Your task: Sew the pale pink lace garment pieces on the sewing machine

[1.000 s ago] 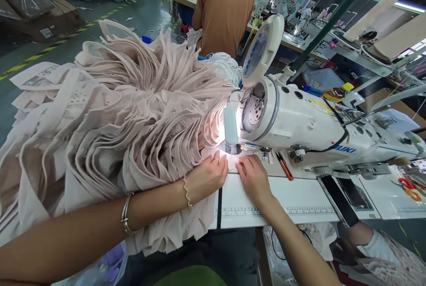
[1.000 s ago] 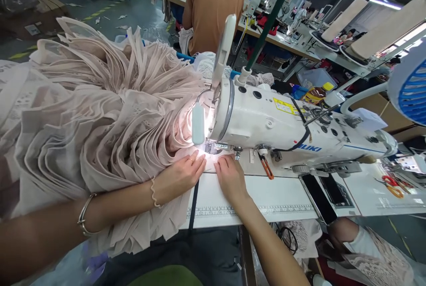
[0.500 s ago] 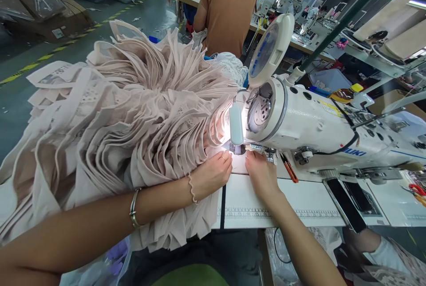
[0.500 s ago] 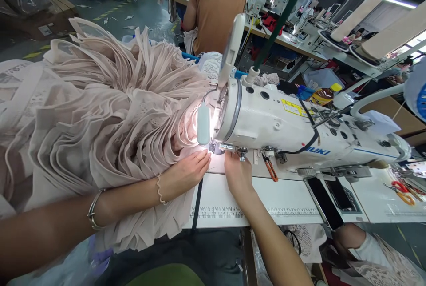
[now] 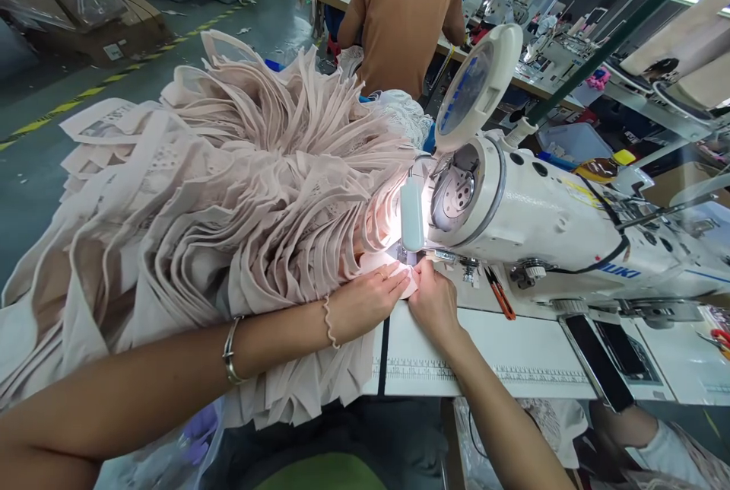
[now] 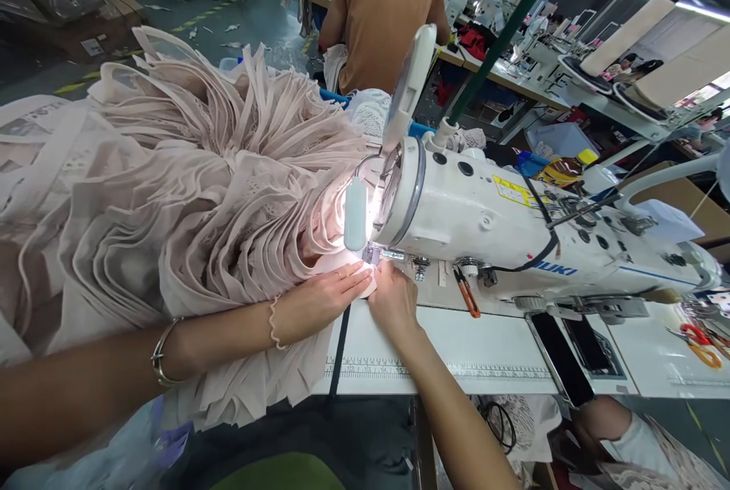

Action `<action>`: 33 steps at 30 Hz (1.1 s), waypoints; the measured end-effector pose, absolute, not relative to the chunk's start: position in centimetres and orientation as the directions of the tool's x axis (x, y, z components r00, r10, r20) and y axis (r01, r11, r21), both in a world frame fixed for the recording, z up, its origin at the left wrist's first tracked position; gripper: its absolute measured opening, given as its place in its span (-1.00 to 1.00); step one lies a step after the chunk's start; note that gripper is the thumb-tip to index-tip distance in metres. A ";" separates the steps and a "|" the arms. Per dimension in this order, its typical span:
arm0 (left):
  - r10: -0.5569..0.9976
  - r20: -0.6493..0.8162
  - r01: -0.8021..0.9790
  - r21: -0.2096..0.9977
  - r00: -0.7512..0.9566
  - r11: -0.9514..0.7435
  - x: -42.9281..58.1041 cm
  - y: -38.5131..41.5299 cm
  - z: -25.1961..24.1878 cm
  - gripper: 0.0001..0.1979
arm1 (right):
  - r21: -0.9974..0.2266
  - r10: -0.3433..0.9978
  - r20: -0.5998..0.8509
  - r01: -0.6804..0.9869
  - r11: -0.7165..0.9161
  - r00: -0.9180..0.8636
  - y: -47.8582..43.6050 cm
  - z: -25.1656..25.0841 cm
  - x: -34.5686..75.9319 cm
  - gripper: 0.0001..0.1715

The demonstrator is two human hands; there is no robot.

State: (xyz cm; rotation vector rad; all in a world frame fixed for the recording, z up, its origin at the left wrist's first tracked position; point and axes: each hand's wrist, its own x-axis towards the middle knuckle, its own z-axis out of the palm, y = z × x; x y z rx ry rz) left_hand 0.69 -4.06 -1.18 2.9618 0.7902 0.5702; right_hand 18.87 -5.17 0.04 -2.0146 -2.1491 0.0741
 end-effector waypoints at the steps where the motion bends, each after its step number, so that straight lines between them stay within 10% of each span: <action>1: 0.490 0.312 0.491 0.080 0.814 -0.867 0.7 -4.1 -1.1 -0.59 | -0.172 0.991 0.124 0.982 0.079 -0.058 -5.1 -0.1 18.9 -0.79; 12: 0.448 0.363 0.493 -0.036 0.817 -0.869 1.2 -3.6 -1.0 -0.66 | -0.399 0.934 0.141 0.844 0.358 -0.329 -5.8 1.1 21.5 -0.78; 22: 0.601 0.381 0.580 0.183 0.703 -0.794 1.3 -3.3 -0.6 -0.67 | -0.073 0.804 0.379 0.851 0.520 -0.458 -6.2 -0.3 20.9 -0.65; 33: 0.462 0.423 0.505 0.013 0.779 -0.863 2.3 -3.2 -1.0 -0.64 | 0.062 0.831 0.315 0.883 0.464 -0.459 -5.0 -0.9 21.6 -0.47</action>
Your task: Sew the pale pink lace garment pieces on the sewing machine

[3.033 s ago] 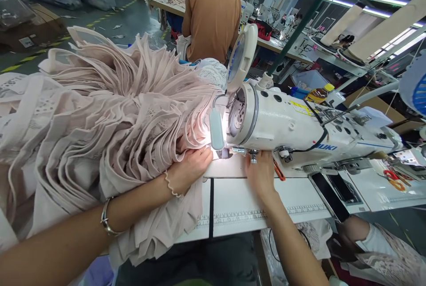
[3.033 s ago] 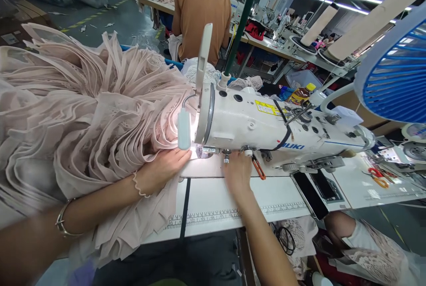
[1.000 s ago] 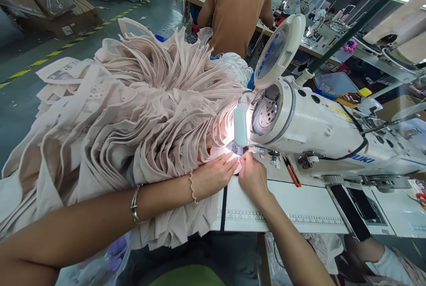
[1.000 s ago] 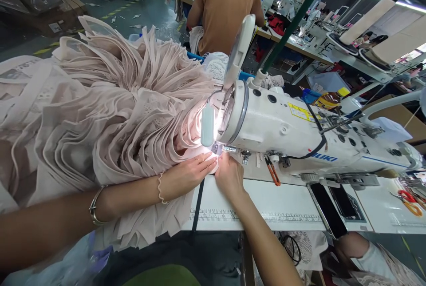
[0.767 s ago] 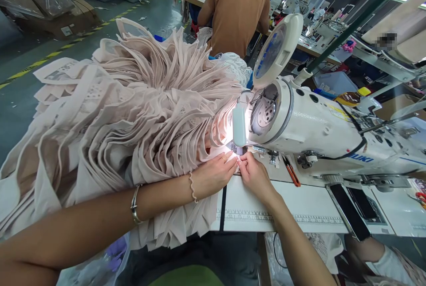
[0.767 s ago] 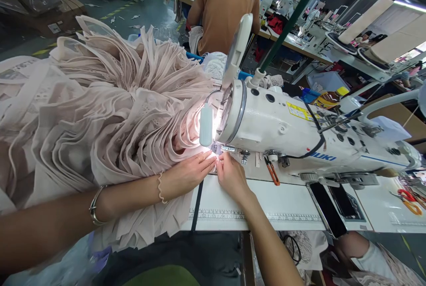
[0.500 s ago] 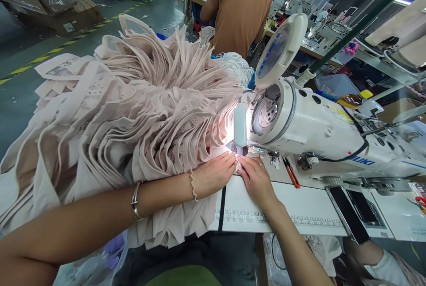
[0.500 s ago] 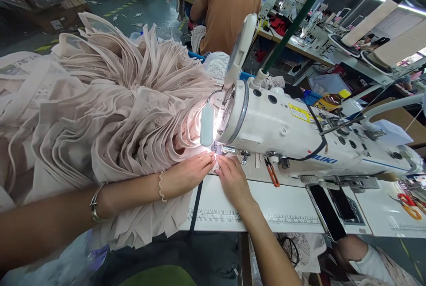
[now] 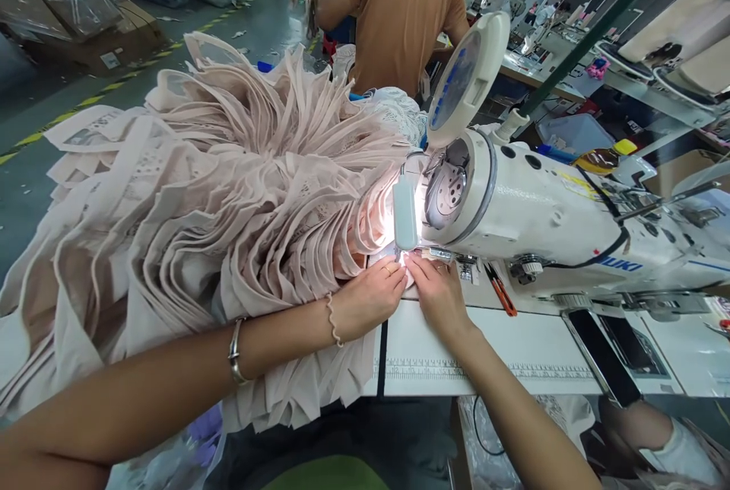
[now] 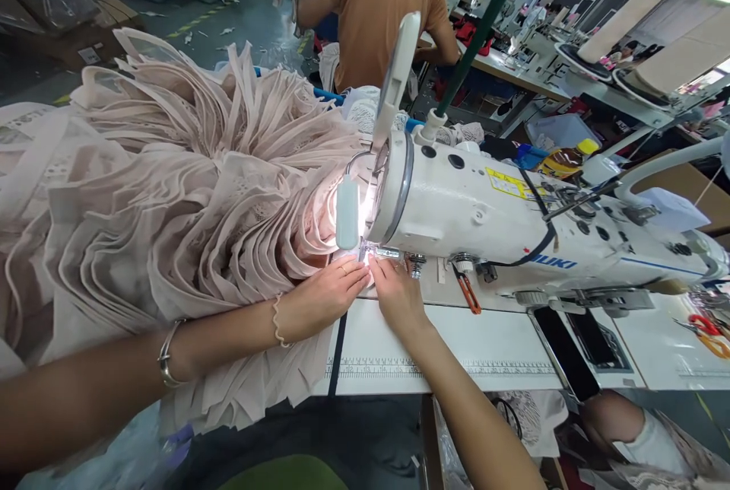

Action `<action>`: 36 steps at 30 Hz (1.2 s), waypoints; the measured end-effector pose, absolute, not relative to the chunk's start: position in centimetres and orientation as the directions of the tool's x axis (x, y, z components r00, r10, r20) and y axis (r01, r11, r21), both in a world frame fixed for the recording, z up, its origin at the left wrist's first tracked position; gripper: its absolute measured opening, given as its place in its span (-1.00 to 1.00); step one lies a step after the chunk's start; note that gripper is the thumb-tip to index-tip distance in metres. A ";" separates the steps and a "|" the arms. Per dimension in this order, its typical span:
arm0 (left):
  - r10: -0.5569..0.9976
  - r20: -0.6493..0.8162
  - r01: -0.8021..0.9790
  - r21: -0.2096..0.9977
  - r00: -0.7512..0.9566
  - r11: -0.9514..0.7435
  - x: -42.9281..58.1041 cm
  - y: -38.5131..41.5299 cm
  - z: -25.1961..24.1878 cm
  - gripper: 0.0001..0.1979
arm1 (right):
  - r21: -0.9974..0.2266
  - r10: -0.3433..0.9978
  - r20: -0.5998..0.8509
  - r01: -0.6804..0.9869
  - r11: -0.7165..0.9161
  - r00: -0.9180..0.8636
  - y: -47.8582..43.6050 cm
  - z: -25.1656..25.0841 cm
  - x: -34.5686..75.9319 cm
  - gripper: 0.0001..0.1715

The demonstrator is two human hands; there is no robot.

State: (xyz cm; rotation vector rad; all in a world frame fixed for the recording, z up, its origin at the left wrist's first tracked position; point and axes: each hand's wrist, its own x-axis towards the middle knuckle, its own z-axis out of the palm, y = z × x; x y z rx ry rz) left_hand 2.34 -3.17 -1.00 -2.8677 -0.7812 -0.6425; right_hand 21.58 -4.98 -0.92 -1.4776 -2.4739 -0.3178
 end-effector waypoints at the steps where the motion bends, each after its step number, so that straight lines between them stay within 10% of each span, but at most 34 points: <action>1: 0.455 0.433 0.507 -0.005 0.778 -0.862 2.5 -3.2 -1.2 -0.64 | 0.045 0.832 0.321 0.884 0.465 -0.453 -4.8 -1.1 21.7 -0.45; 36: 0.531 0.343 0.555 0.033 0.775 -0.831 1.9 -2.4 -0.7 -0.65 | -0.006 0.952 0.143 0.962 0.275 -0.271 -4.4 -0.6 20.8 -0.33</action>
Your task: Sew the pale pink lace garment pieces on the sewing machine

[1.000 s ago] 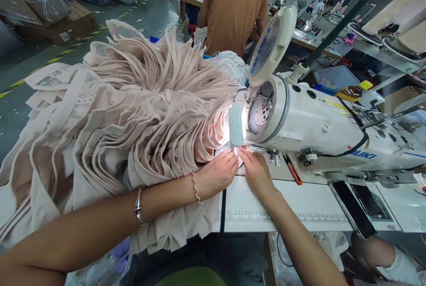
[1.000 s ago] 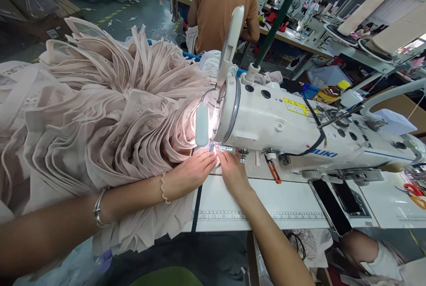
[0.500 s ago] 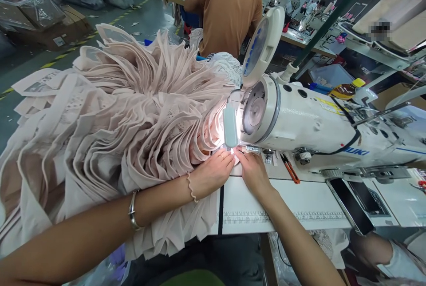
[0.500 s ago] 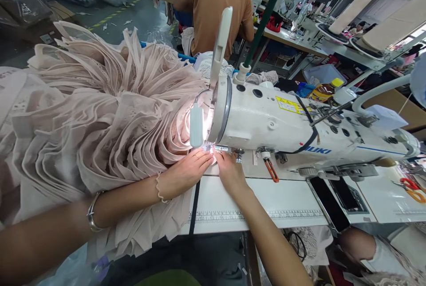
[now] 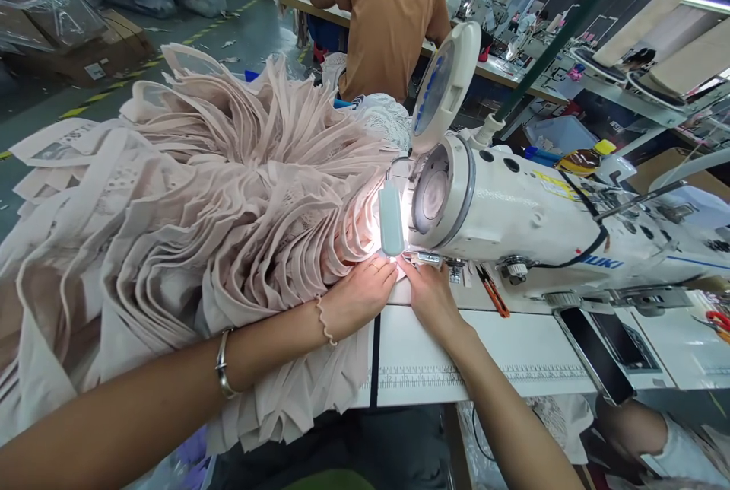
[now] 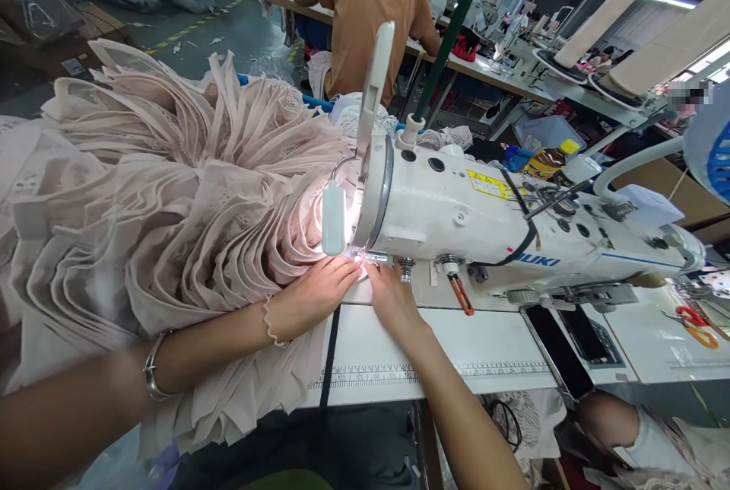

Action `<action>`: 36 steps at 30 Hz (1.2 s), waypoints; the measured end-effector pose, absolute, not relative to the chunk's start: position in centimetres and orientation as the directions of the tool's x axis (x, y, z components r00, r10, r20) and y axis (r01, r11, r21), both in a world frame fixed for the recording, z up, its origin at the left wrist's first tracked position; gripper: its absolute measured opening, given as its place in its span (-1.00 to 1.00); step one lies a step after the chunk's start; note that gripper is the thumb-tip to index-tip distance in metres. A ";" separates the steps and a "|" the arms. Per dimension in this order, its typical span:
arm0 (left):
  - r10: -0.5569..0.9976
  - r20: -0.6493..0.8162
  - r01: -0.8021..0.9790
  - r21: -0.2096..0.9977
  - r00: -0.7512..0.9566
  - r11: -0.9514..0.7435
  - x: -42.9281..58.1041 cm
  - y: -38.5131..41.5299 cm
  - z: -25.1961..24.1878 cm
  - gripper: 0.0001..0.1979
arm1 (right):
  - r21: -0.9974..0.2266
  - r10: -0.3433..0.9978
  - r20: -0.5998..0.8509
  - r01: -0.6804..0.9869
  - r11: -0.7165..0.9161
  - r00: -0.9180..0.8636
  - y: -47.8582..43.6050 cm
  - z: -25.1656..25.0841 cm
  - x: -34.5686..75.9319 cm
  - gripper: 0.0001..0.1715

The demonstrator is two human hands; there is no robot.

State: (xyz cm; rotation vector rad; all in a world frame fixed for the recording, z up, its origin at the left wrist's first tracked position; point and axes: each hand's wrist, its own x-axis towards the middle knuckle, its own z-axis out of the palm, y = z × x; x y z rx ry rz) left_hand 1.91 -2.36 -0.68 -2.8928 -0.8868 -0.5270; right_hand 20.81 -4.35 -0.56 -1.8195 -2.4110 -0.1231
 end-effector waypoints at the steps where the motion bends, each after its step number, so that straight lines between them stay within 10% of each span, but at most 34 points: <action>1: 0.536 0.336 0.558 0.034 0.775 -0.829 1.9 -2.4 -0.6 -0.65 | -0.009 0.962 0.101 0.967 0.255 -0.253 -4.4 -0.2 20.6 -0.33; 8: 0.546 0.295 0.562 0.033 0.785 -0.826 1.8 -2.4 -0.1 -0.62 | -0.018 0.980 -0.045 0.981 0.195 -0.196 -4.2 0.7 20.2 -0.32; 16: 0.560 0.260 0.596 -0.085 0.787 -0.798 1.3 -1.9 0.6 -0.66 | -0.280 0.967 0.168 0.931 0.234 -0.193 -3.8 -1.5 21.6 -0.29; 21: 0.579 0.244 0.568 0.121 0.778 -0.814 -0.5 -0.2 0.9 -0.65 | -0.459 0.941 0.301 0.841 0.287 -0.157 -4.2 -2.4 22.1 -0.36; 36: 0.787 0.093 0.540 0.678 0.610 -0.499 0.2 0.1 1.3 -0.67 | -0.086 0.790 0.485 0.878 0.471 -0.376 -5.1 -1.7 21.7 -0.57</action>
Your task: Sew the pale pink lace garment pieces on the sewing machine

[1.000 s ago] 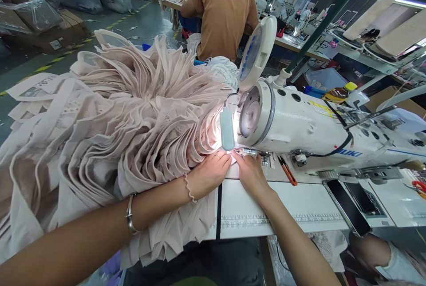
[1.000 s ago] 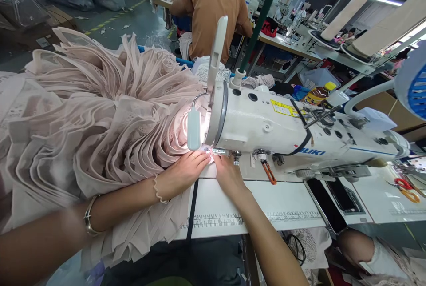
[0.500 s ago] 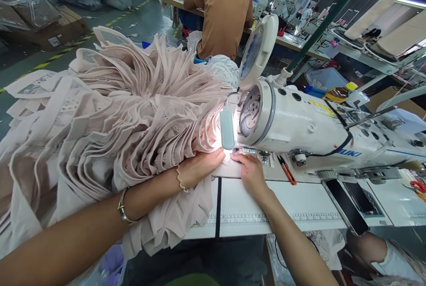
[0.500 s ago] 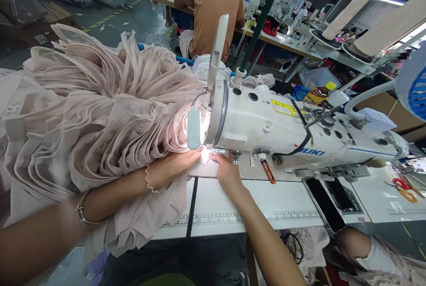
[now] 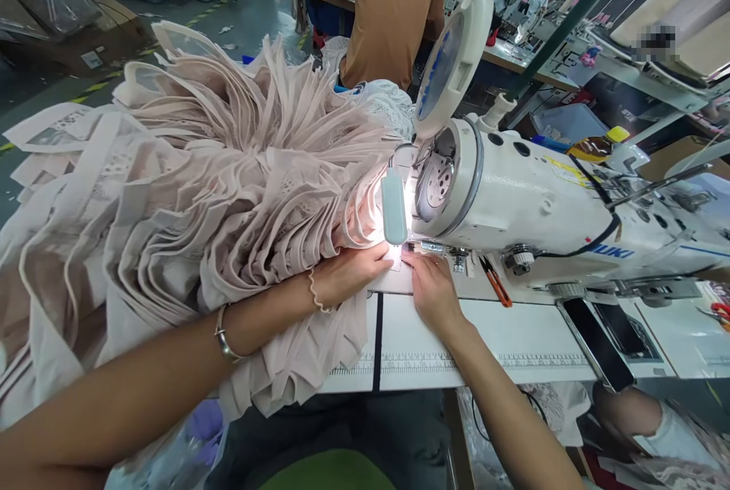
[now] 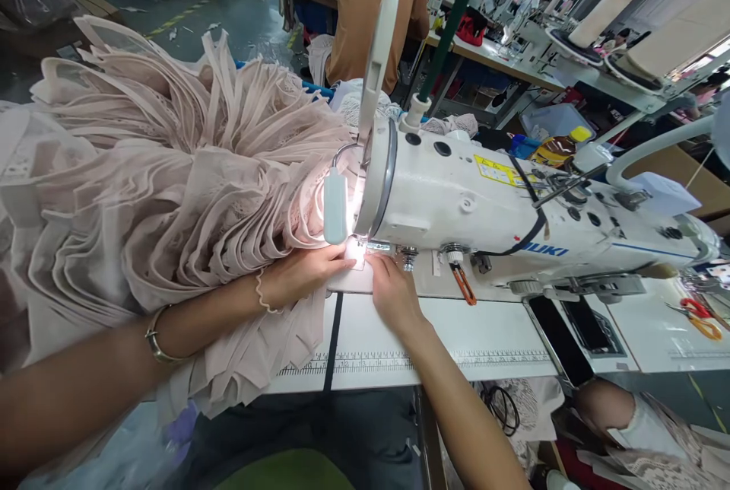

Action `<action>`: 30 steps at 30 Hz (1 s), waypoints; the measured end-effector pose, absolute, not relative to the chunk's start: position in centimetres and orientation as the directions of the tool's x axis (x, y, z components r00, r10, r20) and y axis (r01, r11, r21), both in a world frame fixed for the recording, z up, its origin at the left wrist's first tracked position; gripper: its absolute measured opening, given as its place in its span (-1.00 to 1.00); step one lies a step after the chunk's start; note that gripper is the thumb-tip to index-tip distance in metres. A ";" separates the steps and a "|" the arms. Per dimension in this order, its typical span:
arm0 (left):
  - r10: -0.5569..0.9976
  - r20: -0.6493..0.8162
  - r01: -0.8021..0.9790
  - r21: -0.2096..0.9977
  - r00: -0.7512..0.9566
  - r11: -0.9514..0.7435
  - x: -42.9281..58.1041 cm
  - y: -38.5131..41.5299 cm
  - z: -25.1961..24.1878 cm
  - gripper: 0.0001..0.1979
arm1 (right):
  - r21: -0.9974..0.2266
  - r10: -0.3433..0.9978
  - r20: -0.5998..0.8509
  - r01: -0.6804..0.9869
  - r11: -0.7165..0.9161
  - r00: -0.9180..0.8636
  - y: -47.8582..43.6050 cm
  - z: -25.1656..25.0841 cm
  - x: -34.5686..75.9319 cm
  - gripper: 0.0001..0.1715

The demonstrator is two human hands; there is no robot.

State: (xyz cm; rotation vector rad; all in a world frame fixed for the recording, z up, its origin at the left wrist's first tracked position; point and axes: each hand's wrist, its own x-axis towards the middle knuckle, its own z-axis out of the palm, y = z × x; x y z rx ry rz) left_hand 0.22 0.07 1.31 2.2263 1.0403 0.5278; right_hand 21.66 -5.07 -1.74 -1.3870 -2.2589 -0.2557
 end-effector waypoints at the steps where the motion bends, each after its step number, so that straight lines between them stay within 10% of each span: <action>1: 0.794 0.082 0.534 0.697 0.603 -0.478 0.2 0.1 1.4 -0.66 | -0.059 0.770 0.504 0.874 0.483 -0.391 -5.2 -1.5 21.6 -0.64; 6: 0.772 0.116 0.537 0.654 0.624 -0.533 0.0 0.0 1.8 -0.64 | 0.067 0.673 0.572 0.844 0.532 -0.469 -5.6 -0.7 20.9 -0.87; 12: 0.566 0.204 0.494 0.315 0.799 -0.810 0.2 -0.3 1.7 -0.63 | 0.161 0.679 0.561 0.867 0.472 -0.474 -5.5 -0.8 19.4 -0.70; 21: 0.530 0.233 0.525 0.092 0.815 -0.846 0.4 -0.7 0.8 -0.66 | -0.363 0.835 0.530 0.851 0.380 -0.147 -5.6 -0.6 19.4 -0.76; 30: 0.486 0.378 0.521 0.013 0.788 -0.854 0.5 -0.6 -0.5 -0.62 | -0.277 0.755 0.587 0.804 0.526 -0.292 -6.1 -0.3 20.7 -0.69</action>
